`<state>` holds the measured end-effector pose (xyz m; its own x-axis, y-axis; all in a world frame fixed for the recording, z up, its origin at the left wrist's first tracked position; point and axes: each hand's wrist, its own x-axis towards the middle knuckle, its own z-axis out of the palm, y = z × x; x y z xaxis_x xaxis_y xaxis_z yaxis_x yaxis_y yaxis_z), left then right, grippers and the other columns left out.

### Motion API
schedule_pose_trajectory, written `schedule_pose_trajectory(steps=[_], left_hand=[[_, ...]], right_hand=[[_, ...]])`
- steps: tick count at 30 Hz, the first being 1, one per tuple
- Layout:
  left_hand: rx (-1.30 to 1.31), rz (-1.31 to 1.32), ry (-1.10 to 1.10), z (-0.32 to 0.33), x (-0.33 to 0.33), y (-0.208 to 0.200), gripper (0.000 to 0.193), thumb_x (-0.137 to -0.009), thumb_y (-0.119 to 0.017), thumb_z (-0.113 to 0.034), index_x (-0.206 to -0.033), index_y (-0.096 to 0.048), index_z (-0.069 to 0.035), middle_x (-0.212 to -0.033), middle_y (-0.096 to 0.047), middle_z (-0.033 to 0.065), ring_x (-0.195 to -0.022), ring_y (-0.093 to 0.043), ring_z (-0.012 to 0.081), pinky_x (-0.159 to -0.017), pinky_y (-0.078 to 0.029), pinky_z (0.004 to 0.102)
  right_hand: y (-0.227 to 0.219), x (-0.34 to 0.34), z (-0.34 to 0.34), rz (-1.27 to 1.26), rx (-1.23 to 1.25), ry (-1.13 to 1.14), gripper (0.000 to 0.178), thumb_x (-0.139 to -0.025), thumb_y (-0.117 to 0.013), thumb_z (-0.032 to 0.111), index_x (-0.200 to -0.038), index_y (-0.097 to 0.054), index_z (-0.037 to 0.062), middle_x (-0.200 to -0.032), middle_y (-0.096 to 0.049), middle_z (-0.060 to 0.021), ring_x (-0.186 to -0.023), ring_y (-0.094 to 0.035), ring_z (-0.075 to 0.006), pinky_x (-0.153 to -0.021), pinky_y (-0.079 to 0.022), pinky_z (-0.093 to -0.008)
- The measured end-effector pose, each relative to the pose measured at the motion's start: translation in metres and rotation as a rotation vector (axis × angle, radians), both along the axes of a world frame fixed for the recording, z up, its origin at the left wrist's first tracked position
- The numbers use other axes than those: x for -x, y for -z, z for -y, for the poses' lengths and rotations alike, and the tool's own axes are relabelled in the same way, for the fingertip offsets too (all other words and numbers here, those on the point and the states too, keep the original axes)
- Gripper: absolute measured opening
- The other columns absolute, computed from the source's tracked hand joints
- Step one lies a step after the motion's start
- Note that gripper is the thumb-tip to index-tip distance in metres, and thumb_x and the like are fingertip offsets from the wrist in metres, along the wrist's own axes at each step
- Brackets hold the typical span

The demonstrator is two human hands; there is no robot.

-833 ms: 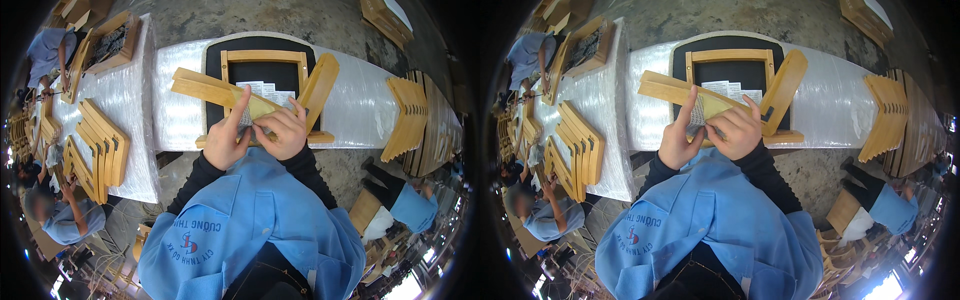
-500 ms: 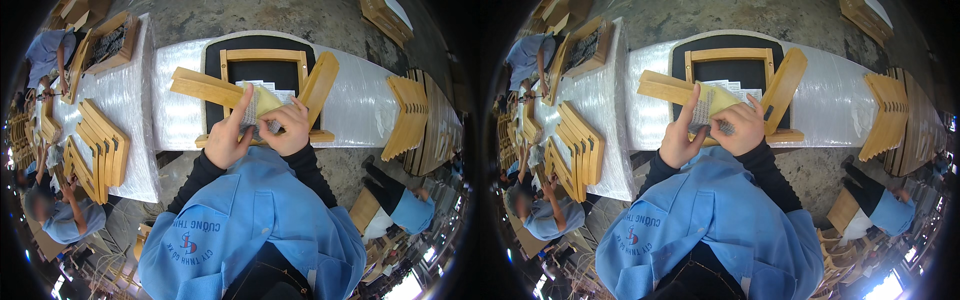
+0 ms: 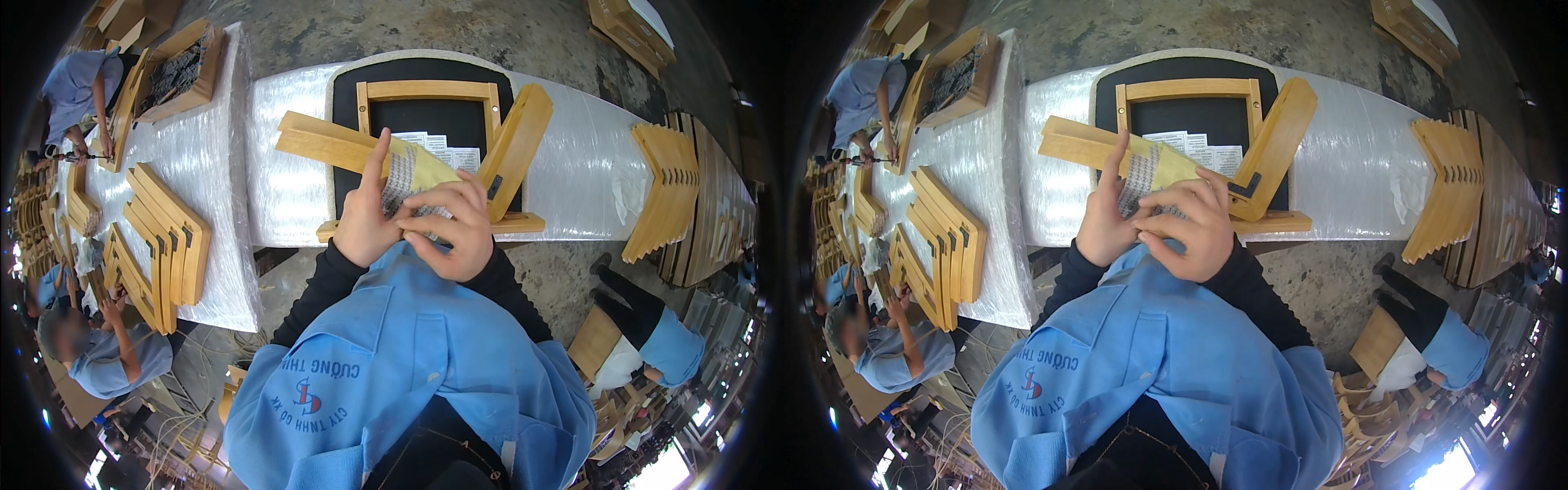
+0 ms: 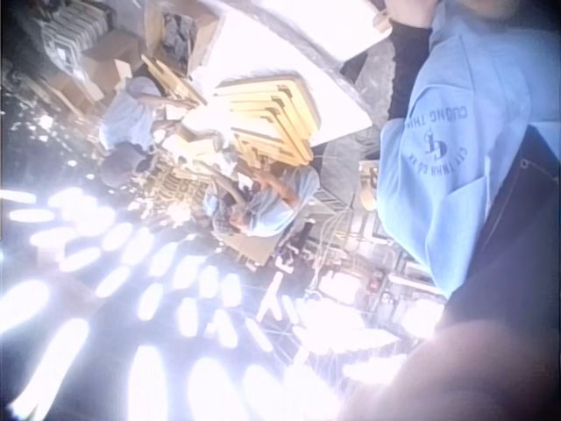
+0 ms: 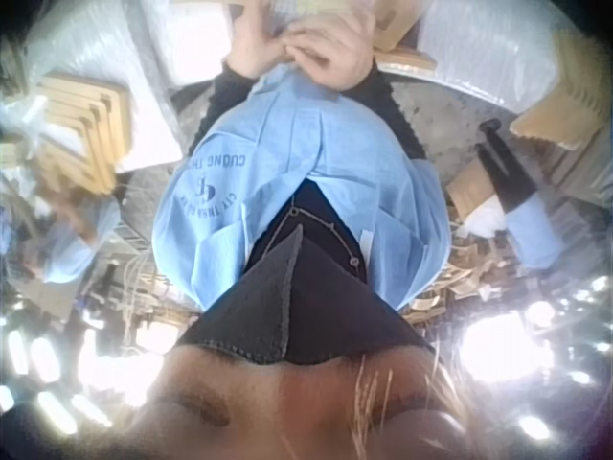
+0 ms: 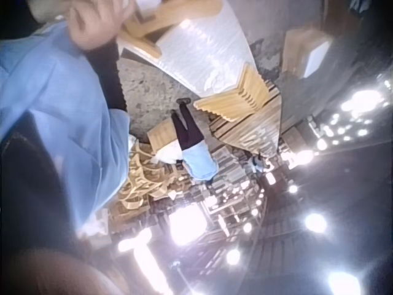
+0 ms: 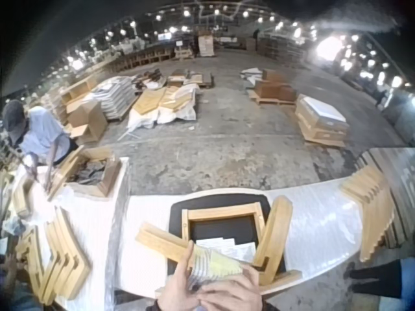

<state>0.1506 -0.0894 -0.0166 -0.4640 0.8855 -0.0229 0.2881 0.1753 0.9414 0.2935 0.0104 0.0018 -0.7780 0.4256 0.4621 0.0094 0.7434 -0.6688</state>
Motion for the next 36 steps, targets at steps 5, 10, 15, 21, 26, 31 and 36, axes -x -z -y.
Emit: schedule_pose_trajectory(steps=[5,10,15,21,26,31,36], left_hand=[[-0.005,-0.035,0.112,-0.005,-0.003,0.002,0.101,-0.072,-0.073,0.001,-0.156,-0.018,-0.011,-0.101,-0.066,0.0275,-0.082,-0.068,0.0447,-0.070,-0.055,0.0430],[0.245,0.011,0.183,-0.016,0.000,-0.007,0.101,-0.072,-0.076,0.000,-0.155,-0.020,-0.013,-0.115,-0.063,0.0308,-0.109,-0.060,0.0480,-0.089,-0.054,0.0456],[0.332,0.034,0.158,-0.029,0.004,0.002,0.089,-0.077,-0.071,-0.003,-0.153,-0.025,-0.011,-0.116,-0.063,0.0314,-0.106,-0.063,0.0464,-0.090,-0.054,0.0448],[0.210,-0.053,0.151,-0.034,0.010,0.018,0.087,-0.076,-0.068,-0.004,-0.152,-0.026,-0.005,-0.106,-0.064,0.0333,-0.091,-0.067,0.0458,-0.082,-0.055,0.0438],[0.264,-0.082,0.165,-0.036,0.016,0.021,0.086,-0.080,-0.068,0.001,-0.154,-0.024,-0.008,-0.119,-0.064,0.0266,-0.108,-0.067,0.0353,-0.090,-0.054,0.0389],[0.273,-0.062,0.145,-0.036,0.021,0.017,0.085,-0.080,-0.068,0.001,-0.153,-0.024,-0.007,-0.119,-0.064,0.0269,-0.107,-0.067,0.0352,-0.090,-0.055,0.0389],[0.191,-0.066,0.132,-0.034,0.021,0.024,0.085,-0.078,-0.069,-0.005,-0.151,-0.027,-0.005,-0.116,-0.062,0.0329,-0.100,-0.064,0.0473,-0.088,-0.054,0.0439]], right_hand=[[0.010,-0.004,-0.018,0.128,0.389,-0.121,0.010,-0.076,-0.078,0.016,-0.085,-0.075,0.0136,-0.115,-0.063,-0.0034,-0.109,-0.056,-0.0268,-0.100,-0.040,-0.0402],[0.016,-0.005,-0.035,0.170,0.563,-0.228,0.012,-0.075,-0.079,0.016,-0.085,-0.075,0.0118,-0.120,-0.060,-0.0062,-0.115,-0.055,-0.0272,-0.101,-0.042,-0.0405],[0.031,-0.005,-0.074,0.185,0.524,-0.175,0.006,-0.080,-0.076,0.010,-0.086,-0.073,0.0084,-0.119,-0.063,-0.0081,-0.120,-0.055,-0.0251,-0.103,-0.041,-0.0394],[0.116,-0.048,-0.281,0.324,-0.009,0.642,0.017,-0.086,-0.071,0.024,-0.093,-0.074,0.0084,-0.095,-0.072,-0.0092,-0.090,-0.070,-0.0228,-0.083,-0.053,-0.0339],[0.147,-0.061,-0.359,0.641,0.169,0.567,0.022,-0.083,-0.073,0.028,-0.094,-0.075,0.0094,-0.090,-0.074,-0.0087,-0.088,-0.071,-0.0224,-0.082,-0.053,-0.0340],[0.152,-0.063,-0.374,0.671,0.240,0.432,0.024,-0.079,-0.075,0.030,-0.094,-0.076,0.0103,-0.089,-0.074,-0.0083,-0.087,-0.071,-0.0221,-0.082,-0.053,-0.0343],[0.153,-0.066,-0.378,0.720,0.240,0.427,0.023,-0.078,-0.076,0.027,-0.093,-0.076,0.0097,-0.089,-0.074,-0.0087,-0.086,-0.070,-0.0218,-0.082,-0.053,-0.0342]])
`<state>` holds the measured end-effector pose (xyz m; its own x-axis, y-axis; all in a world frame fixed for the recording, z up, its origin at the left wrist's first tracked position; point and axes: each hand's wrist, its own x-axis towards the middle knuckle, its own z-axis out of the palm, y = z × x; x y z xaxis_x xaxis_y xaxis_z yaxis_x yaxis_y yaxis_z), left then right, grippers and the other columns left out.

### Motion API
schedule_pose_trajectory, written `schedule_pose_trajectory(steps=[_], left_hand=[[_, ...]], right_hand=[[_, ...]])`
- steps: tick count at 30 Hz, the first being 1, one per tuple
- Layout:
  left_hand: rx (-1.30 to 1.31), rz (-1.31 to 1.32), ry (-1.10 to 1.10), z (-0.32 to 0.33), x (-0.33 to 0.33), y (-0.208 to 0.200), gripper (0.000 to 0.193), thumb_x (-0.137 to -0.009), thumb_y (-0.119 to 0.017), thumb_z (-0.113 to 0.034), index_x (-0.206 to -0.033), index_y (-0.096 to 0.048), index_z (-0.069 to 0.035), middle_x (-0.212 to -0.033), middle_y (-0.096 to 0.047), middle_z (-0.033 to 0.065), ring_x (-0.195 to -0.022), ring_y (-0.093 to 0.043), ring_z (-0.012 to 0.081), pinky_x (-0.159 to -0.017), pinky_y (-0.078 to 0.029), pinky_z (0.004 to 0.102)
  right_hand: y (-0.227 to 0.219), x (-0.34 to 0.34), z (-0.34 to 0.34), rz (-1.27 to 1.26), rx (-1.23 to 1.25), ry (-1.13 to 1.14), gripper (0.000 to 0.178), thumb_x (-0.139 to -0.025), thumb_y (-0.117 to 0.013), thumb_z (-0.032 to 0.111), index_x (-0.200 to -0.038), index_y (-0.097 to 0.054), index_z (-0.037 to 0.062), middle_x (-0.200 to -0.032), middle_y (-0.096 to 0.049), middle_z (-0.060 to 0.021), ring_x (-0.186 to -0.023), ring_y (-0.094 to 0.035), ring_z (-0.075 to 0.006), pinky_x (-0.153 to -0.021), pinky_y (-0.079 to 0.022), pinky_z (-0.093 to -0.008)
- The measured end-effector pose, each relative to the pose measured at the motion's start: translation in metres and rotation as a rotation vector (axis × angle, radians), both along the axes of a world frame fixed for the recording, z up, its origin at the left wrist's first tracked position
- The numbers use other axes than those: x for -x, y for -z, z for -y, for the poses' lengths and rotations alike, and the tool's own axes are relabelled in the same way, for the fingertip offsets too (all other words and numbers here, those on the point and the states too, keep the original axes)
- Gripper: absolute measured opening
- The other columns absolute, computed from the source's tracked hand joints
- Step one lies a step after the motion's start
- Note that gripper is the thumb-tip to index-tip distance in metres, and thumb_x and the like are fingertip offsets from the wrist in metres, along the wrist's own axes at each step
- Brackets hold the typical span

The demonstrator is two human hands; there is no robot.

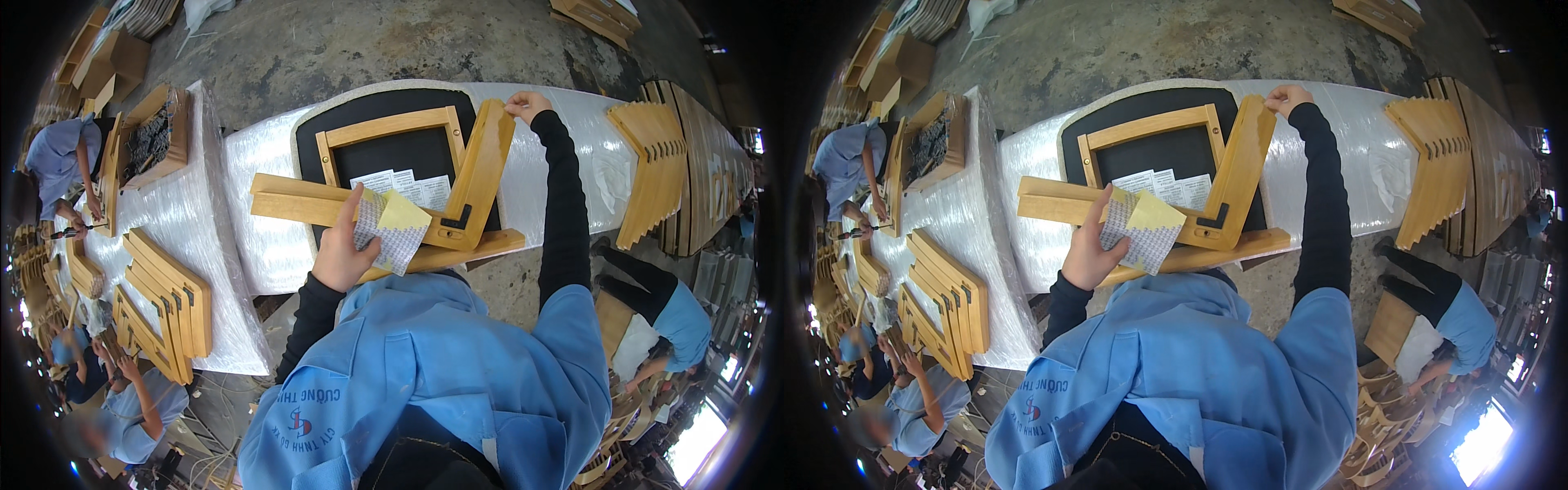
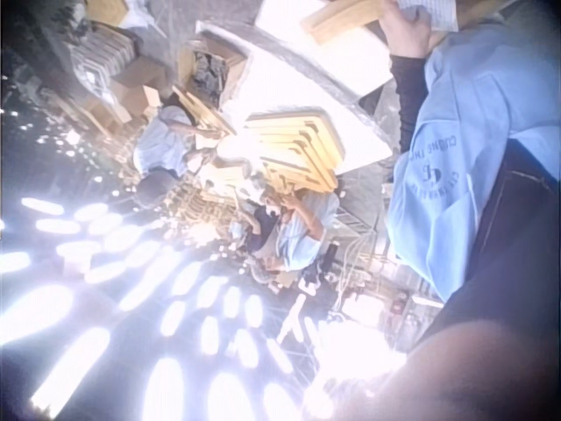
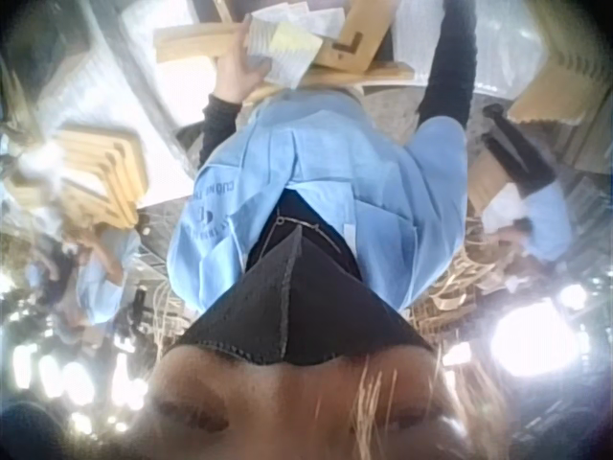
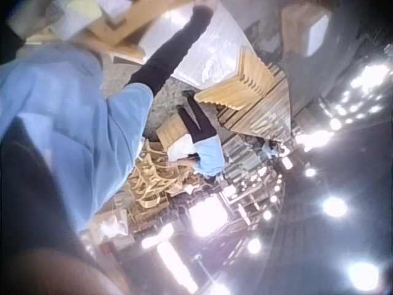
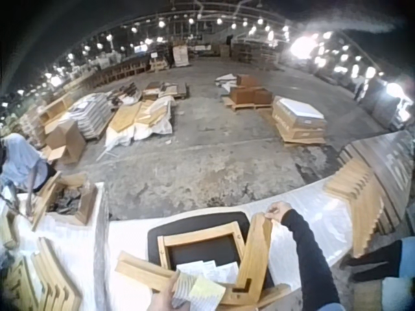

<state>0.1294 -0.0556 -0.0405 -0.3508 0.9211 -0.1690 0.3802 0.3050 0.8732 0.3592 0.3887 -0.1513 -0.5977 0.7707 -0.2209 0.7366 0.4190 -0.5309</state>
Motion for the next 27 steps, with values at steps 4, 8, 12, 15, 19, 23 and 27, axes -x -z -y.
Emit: schedule_pose_trajectory(steps=[4,8,12,15,19,23,27], left_hand=[[-0.013,0.018,-0.003,0.003,-0.001,0.002,0.084,-0.078,-0.069,-0.005,-0.151,-0.028,-0.004,-0.117,-0.061,0.0330,-0.101,-0.064,0.0472,-0.088,-0.054,0.0435],[0.042,-0.009,0.021,0.004,-0.001,0.001,0.084,-0.082,-0.067,0.001,-0.153,-0.025,-0.008,-0.119,-0.064,0.0262,-0.108,-0.067,0.0348,-0.088,-0.056,0.0392],[0.059,0.006,0.044,-0.001,-0.003,-0.010,0.082,-0.082,-0.068,0.000,-0.153,-0.027,-0.008,-0.121,-0.063,0.0258,-0.108,-0.067,0.0343,-0.090,-0.054,0.0387],[-0.017,0.005,-0.054,0.002,-0.003,-0.014,0.080,-0.082,-0.069,-0.002,-0.152,-0.031,-0.008,-0.125,-0.061,0.0264,-0.110,-0.066,0.0323,-0.091,-0.053,0.0381],[-0.414,0.057,-0.544,0.016,0.012,-0.008,0.068,-0.087,-0.069,-0.002,-0.147,-0.037,-0.002,-0.141,-0.048,0.0179,-0.117,-0.056,0.0227,-0.098,-0.048,0.0333],[-0.682,0.015,-0.905,0.031,0.046,-0.044,0.069,-0.088,-0.068,0.004,-0.148,-0.033,-0.003,-0.128,-0.057,0.0178,-0.105,-0.063,0.0180,-0.087,-0.052,0.0252],[-0.854,-0.103,-1.068,0.057,0.063,-0.062,0.065,-0.090,-0.065,0.004,-0.146,-0.033,-0.004,-0.130,-0.056,0.0217,-0.110,-0.061,0.0209,-0.096,-0.049,0.0311]], right_hand=[[-0.003,0.003,0.002,0.014,-0.007,-0.009,0.020,-0.076,-0.077,0.024,-0.090,-0.076,0.0087,-0.089,-0.074,-0.0086,-0.086,-0.070,-0.0220,-0.081,-0.054,-0.0346],[0.002,0.007,0.004,-0.026,-0.018,0.061,0.022,-0.076,-0.077,0.016,-0.093,-0.067,0.0050,-0.083,-0.073,-0.0102,-0.079,-0.071,-0.0200,-0.077,-0.054,-0.0321],[0.041,-0.015,-0.009,-0.348,0.236,0.487,0.026,-0.078,-0.075,0.010,-0.096,-0.057,0.0047,-0.078,-0.072,-0.0119,-0.071,-0.071,-0.0182,-0.072,-0.054,-0.0309],[0.044,-0.014,0.012,-0.593,-0.113,0.675,0.023,-0.080,-0.073,0.011,-0.096,-0.058,0.0056,-0.078,-0.071,-0.0126,-0.071,-0.070,-0.0217,-0.070,-0.054,-0.0326],[0.003,0.056,0.163,-0.668,-0.427,0.188,0.024,-0.080,-0.072,0.023,-0.098,-0.065,0.0077,-0.096,-0.068,-0.0140,-0.091,-0.065,-0.0320,-0.079,-0.052,-0.0412],[-0.031,0.092,0.343,-0.114,-0.318,-0.469,0.095,-0.071,-0.081,0.034,-0.149,-0.033,0.0081,-0.133,-0.050,-0.0242,-0.122,-0.049,-0.0386,-0.103,-0.041,-0.0468],[0.005,0.120,0.350,0.001,-0.392,-0.395,0.080,-0.067,-0.078,0.018,-0.138,-0.043,0.0105,-0.115,-0.055,-0.0181,-0.109,-0.056,-0.0350,-0.091,-0.046,-0.0460]])
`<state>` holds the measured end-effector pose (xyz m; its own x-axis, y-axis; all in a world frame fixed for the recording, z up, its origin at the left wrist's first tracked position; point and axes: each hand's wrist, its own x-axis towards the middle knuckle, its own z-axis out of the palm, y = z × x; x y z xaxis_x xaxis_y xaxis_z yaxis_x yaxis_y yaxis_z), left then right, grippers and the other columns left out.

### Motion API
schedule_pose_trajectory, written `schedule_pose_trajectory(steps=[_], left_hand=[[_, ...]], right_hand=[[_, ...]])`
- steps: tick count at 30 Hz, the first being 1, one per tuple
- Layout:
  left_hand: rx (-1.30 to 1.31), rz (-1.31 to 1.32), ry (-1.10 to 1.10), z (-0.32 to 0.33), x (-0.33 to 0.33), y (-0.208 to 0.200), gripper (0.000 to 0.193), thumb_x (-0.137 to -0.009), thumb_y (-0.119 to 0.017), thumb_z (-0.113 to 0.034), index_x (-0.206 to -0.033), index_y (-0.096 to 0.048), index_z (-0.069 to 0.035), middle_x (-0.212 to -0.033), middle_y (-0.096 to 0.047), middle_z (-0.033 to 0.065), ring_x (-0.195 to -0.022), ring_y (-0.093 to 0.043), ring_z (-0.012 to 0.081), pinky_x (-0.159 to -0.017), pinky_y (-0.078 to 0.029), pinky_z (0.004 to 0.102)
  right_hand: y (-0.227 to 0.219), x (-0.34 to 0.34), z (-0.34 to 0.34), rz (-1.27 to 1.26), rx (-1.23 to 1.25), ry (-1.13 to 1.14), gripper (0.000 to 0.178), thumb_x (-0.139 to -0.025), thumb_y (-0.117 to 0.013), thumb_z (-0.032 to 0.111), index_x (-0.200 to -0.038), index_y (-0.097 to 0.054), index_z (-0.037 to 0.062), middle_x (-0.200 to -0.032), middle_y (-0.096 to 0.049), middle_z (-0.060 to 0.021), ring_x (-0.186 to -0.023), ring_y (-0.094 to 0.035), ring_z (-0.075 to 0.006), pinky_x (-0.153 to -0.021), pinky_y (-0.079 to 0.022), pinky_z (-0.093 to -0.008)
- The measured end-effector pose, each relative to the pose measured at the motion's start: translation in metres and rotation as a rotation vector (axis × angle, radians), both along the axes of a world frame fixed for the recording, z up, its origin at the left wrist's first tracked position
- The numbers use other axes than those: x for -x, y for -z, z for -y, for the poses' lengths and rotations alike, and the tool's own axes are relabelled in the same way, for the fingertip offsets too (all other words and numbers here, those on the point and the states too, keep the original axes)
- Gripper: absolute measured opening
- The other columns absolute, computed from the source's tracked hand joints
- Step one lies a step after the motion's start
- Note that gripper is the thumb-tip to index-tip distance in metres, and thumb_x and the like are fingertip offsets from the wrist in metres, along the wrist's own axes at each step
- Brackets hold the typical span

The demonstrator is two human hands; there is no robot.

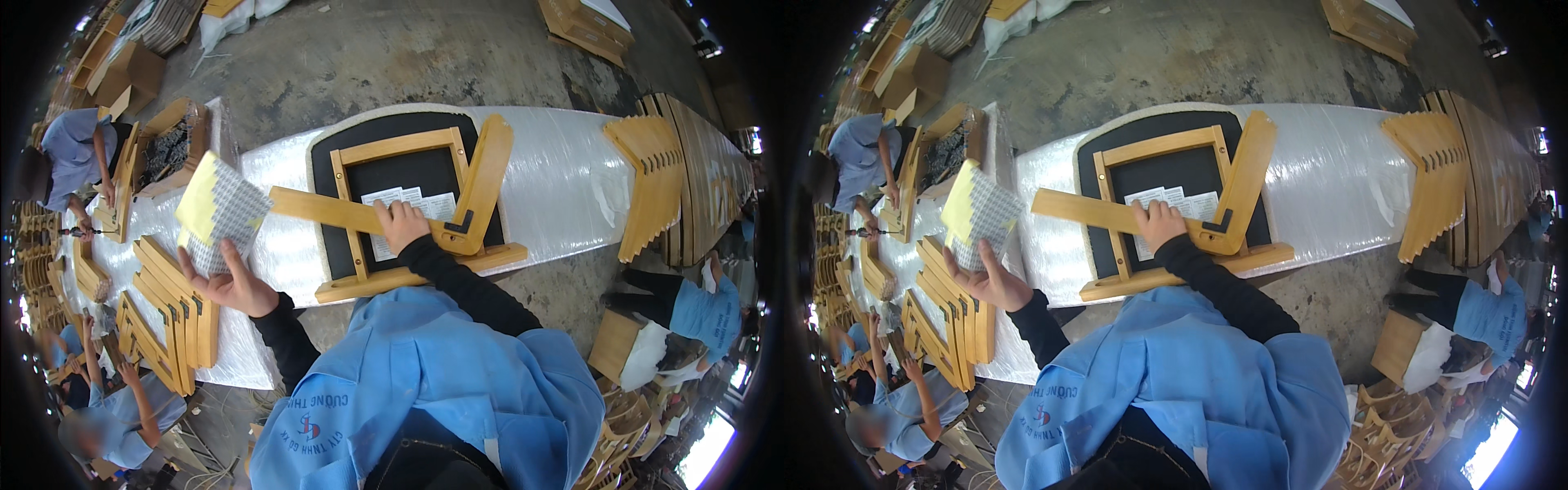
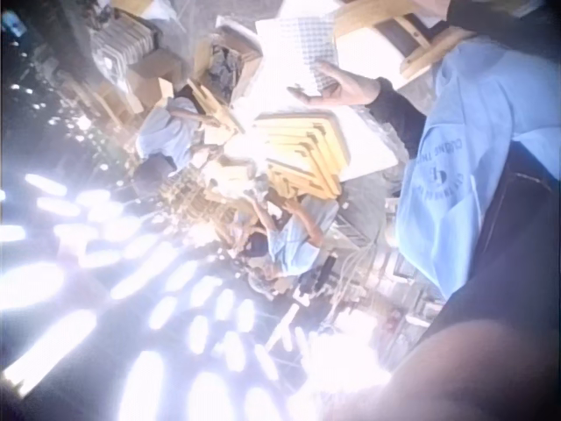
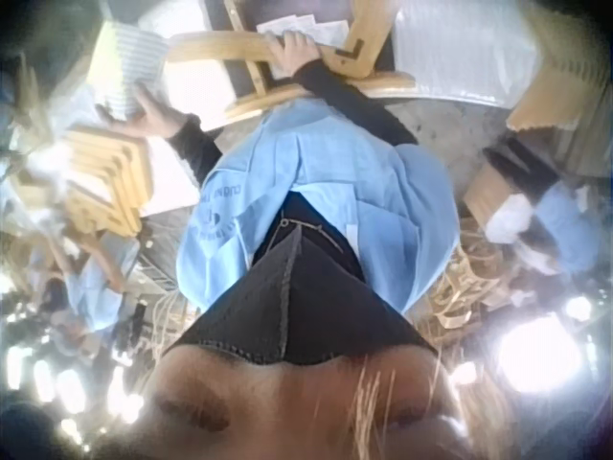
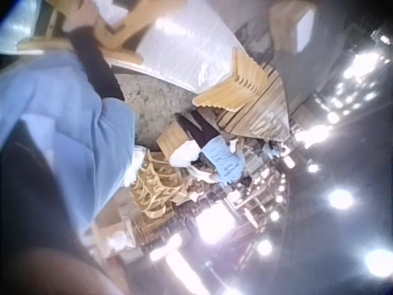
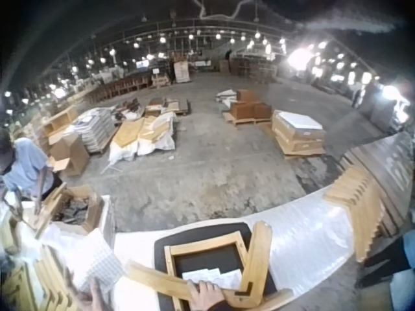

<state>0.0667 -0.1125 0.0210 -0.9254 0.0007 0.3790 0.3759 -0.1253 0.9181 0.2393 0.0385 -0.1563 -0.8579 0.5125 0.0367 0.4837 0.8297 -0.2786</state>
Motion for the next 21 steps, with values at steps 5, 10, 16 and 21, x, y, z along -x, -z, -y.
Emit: schedule_pose_trajectory(steps=[5,10,16,21], left_hand=[[-0.173,-0.151,-0.208,0.031,0.008,-0.006,0.063,-0.091,-0.064,0.003,-0.145,-0.032,-0.005,-0.133,-0.054,0.0242,-0.119,-0.056,0.0248,-0.107,-0.042,0.0402],[-0.279,-0.036,-0.287,0.055,0.020,0.006,0.061,-0.091,-0.065,0.000,-0.143,-0.033,-0.006,-0.131,-0.056,0.0229,-0.117,-0.057,0.0260,-0.106,-0.043,0.0392],[-0.317,0.125,-0.196,0.029,0.013,0.010,0.062,-0.091,-0.066,-0.003,-0.143,-0.032,-0.004,-0.127,-0.058,0.0207,-0.115,-0.058,0.0248,-0.104,-0.044,0.0372],[-0.339,0.191,-0.048,0.013,0.001,0.008,0.062,-0.092,-0.065,-0.003,-0.144,-0.031,-0.006,-0.124,-0.060,0.0217,-0.112,-0.060,0.0239,-0.101,-0.046,0.0374]], right_hand=[[-0.077,0.010,-0.061,-0.045,0.243,-0.008,0.074,-0.059,-0.084,0.018,-0.123,-0.048,0.0085,-0.104,-0.060,-0.0155,-0.101,-0.062,-0.0339,-0.081,-0.052,-0.0460],[-0.237,-0.011,-0.094,-0.587,0.363,0.025,0.068,-0.064,-0.084,0.024,-0.121,-0.051,0.0052,-0.106,-0.064,-0.0166,-0.098,-0.066,-0.0317,-0.084,-0.053,-0.0409],[-0.276,-0.067,-0.108,-1.235,1.026,0.106,0.081,-0.069,-0.080,0.028,-0.136,-0.044,0.0010,-0.104,-0.062,-0.0139,-0.093,-0.065,-0.0262,-0.084,-0.054,-0.0415],[-0.125,-0.056,-0.109,-1.575,1.531,-0.163,0.084,-0.068,-0.078,0.031,-0.139,-0.038,0.0102,-0.107,-0.057,-0.0099,-0.097,-0.061,-0.0244,-0.100,-0.047,-0.0422]])
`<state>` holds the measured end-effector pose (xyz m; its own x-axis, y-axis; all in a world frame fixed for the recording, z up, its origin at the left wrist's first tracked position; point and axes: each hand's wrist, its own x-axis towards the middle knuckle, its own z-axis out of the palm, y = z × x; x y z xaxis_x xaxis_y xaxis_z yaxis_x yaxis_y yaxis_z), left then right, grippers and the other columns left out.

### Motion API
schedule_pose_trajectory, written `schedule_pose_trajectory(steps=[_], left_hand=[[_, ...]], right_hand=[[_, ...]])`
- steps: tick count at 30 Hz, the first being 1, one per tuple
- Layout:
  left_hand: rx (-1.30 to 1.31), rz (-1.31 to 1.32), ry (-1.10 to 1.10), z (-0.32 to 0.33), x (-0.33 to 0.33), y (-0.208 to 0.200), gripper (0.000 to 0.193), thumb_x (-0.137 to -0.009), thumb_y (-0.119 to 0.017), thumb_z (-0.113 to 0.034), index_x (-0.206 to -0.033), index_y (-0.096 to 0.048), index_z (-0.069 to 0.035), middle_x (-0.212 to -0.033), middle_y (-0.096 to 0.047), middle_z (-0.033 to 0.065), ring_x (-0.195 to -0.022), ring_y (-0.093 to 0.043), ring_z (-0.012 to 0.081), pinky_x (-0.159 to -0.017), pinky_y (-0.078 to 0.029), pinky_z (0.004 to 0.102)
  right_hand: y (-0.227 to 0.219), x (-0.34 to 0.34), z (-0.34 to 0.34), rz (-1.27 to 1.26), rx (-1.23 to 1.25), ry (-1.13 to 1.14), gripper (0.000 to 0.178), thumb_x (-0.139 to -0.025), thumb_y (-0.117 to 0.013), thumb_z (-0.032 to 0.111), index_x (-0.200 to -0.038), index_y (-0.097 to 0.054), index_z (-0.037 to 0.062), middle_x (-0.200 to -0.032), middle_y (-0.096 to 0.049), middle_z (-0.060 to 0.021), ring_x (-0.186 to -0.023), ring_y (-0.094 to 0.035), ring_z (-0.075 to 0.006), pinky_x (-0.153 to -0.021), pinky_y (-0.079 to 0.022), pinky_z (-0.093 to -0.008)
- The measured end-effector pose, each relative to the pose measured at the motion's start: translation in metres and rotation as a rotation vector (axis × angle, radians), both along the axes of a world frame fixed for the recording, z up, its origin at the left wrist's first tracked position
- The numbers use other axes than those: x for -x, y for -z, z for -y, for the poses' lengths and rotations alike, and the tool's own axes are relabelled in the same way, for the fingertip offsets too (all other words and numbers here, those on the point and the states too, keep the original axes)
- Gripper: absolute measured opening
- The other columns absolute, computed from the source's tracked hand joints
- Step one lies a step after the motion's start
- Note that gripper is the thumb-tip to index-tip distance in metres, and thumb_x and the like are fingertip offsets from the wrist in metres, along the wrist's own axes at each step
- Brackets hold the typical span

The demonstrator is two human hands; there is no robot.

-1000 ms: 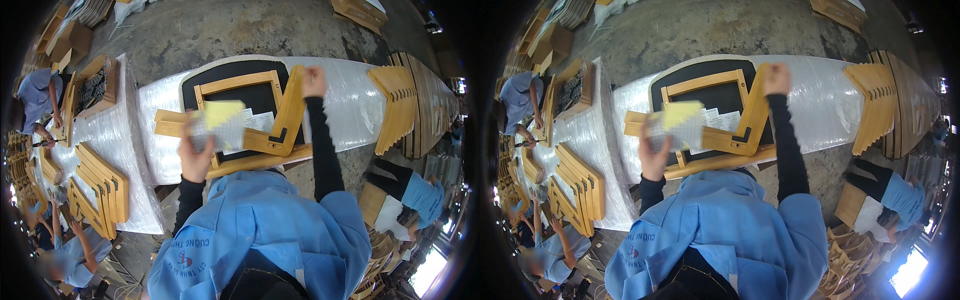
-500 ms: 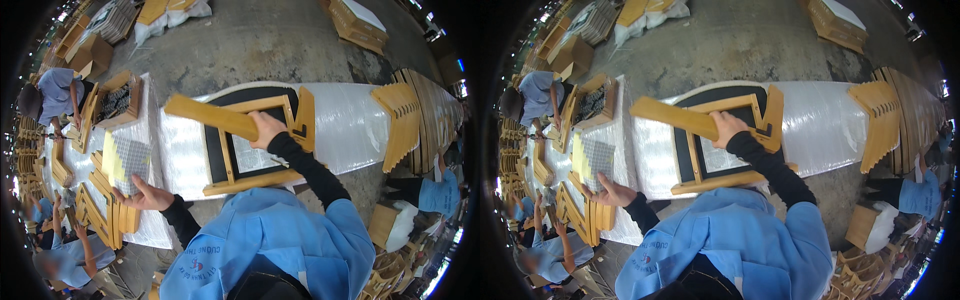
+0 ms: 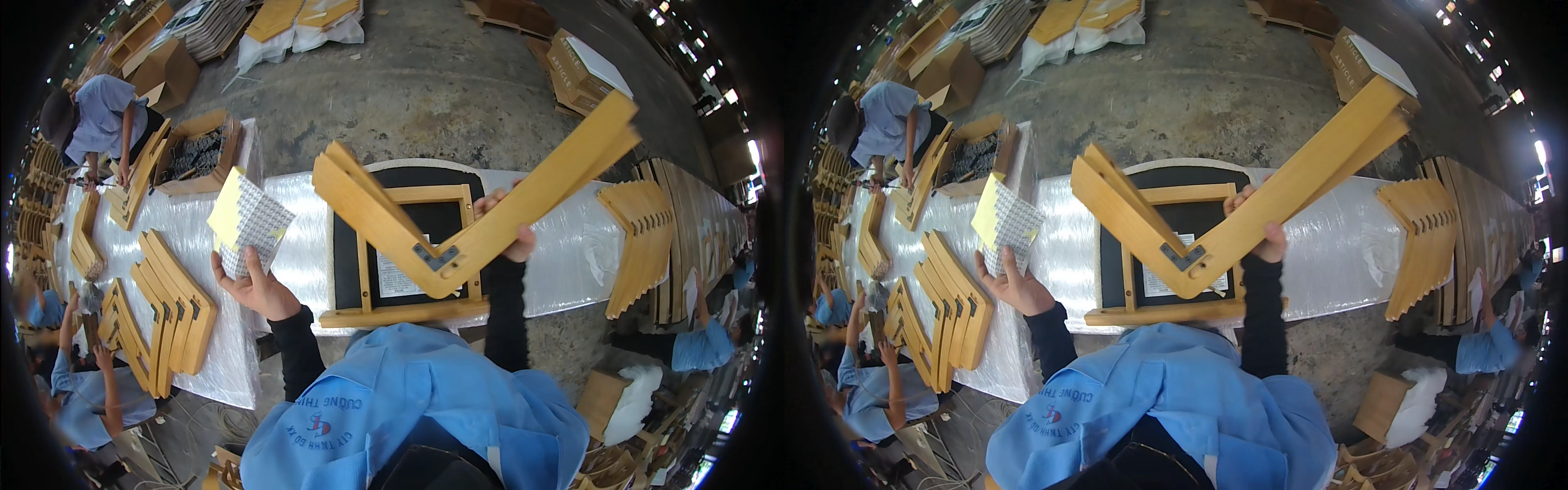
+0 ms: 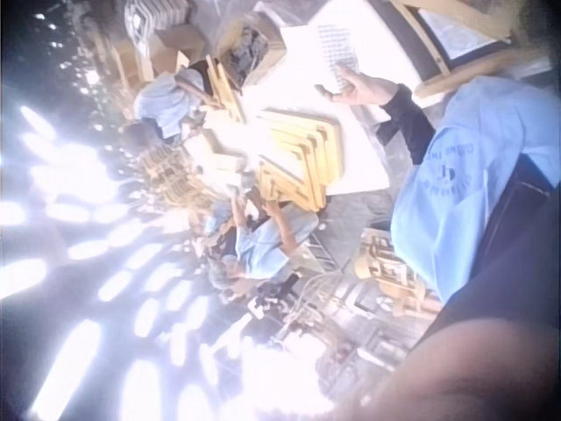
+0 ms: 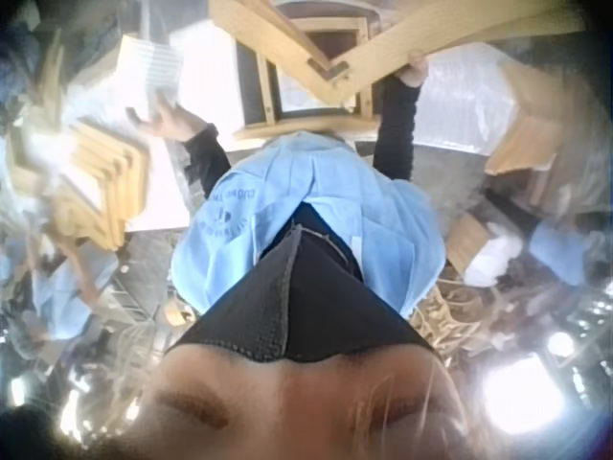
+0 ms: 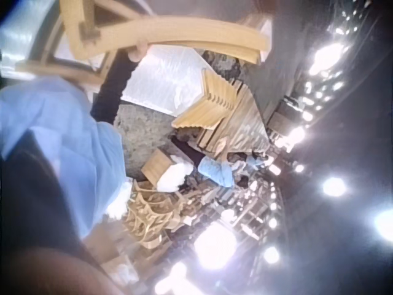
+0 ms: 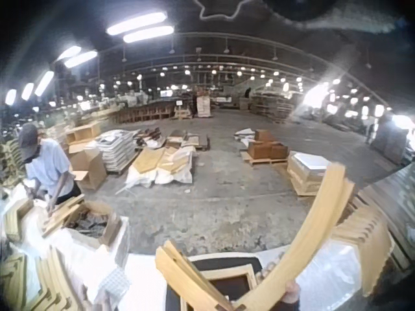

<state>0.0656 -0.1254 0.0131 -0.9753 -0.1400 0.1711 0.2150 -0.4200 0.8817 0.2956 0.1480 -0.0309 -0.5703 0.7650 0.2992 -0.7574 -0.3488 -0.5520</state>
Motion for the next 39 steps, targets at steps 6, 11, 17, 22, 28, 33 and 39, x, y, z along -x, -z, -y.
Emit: schedule_pose_trajectory(steps=[6,11,17,22,28,33,39], left_hand=[[0.069,-0.017,0.186,0.003,-0.008,0.004,0.066,-0.092,-0.065,0.000,-0.147,-0.028,-0.006,-0.127,-0.058,0.0186,-0.114,-0.058,0.0198,-0.098,-0.046,0.0321],[0.135,0.062,0.322,-0.001,-0.017,0.021,0.070,-0.091,-0.067,0.001,-0.148,-0.026,-0.003,-0.131,-0.054,0.0195,-0.114,-0.058,0.0207,-0.098,-0.046,0.0322],[0.199,0.134,0.482,-0.016,-0.030,0.038,0.081,-0.089,-0.070,-0.002,-0.151,-0.019,0.000,-0.131,-0.055,0.0198,-0.115,-0.058,0.0219,-0.098,-0.046,0.0321],[0.176,0.368,0.836,-0.028,-0.050,0.039,0.032,-0.087,-0.073,-0.001,-0.116,-0.061,0.004,-0.107,-0.071,0.0120,-0.095,-0.068,0.0155,-0.088,-0.053,0.0292],[0.392,0.316,1.109,-0.038,-0.077,0.034,0.032,-0.086,-0.075,-0.004,-0.115,-0.063,0.003,-0.108,-0.071,0.0105,-0.095,-0.068,0.0144,-0.085,-0.054,0.0289],[0.277,0.384,1.141,-0.029,-0.079,0.030,0.034,-0.094,-0.068,-0.014,-0.122,-0.059,0.003,-0.113,-0.069,0.0100,-0.099,-0.066,0.0151,-0.087,-0.052,0.0292],[0.804,-0.315,0.767,-0.037,-0.081,0.045,0.027,-0.096,-0.065,-0.023,-0.108,-0.068,0.001,-0.115,-0.068,0.0104,-0.101,-0.064,0.0140,-0.089,-0.050,0.0281]], right_hand=[[0.128,0.016,0.023,0.010,0.470,-0.135,0.068,-0.068,-0.077,0.022,-0.131,-0.050,0.0128,-0.109,-0.058,-0.0069,-0.100,-0.060,-0.0219,-0.109,-0.040,-0.0451],[0.170,0.022,0.046,0.022,0.572,-0.178,0.071,-0.070,-0.074,0.025,-0.135,-0.048,0.0135,-0.115,-0.059,-0.0093,-0.109,-0.059,-0.0233,-0.113,-0.037,-0.0479],[0.184,0.001,0.051,0.238,0.671,-0.181,0.065,-0.080,-0.071,0.029,-0.138,-0.048,0.0102,-0.121,-0.059,-0.0097,-0.107,-0.059,-0.0250,-0.106,-0.041,-0.0475],[0.148,-0.023,0.071,0.938,0.575,0.102,0.060,-0.089,-0.067,0.033,-0.136,-0.047,0.0017,-0.127,-0.057,-0.0112,-0.108,-0.057,-0.0230,-0.100,-0.042,-0.0427],[0.043,-0.021,0.112,0.756,-0.023,0.113,0.033,-0.093,-0.067,0.017,-0.119,-0.060,-0.0023,-0.111,-0.066,-0.0092,-0.101,-0.061,-0.0131,-0.086,-0.048,-0.0267],[0.042,-0.002,0.084,0.897,0.081,0.314,0.023,-0.093,-0.066,0.007,-0.113,-0.064,-0.0042,-0.105,-0.070,-0.0098,-0.084,-0.068,-0.0142,-0.077,-0.054,-0.0271],[0.044,0.005,0.099,0.669,-0.123,-0.339,0.029,-0.096,-0.061,0.006,-0.123,-0.059,-0.0035,-0.115,-0.067,-0.0095,-0.105,-0.063,-0.0135,-0.092,-0.048,-0.0291]])
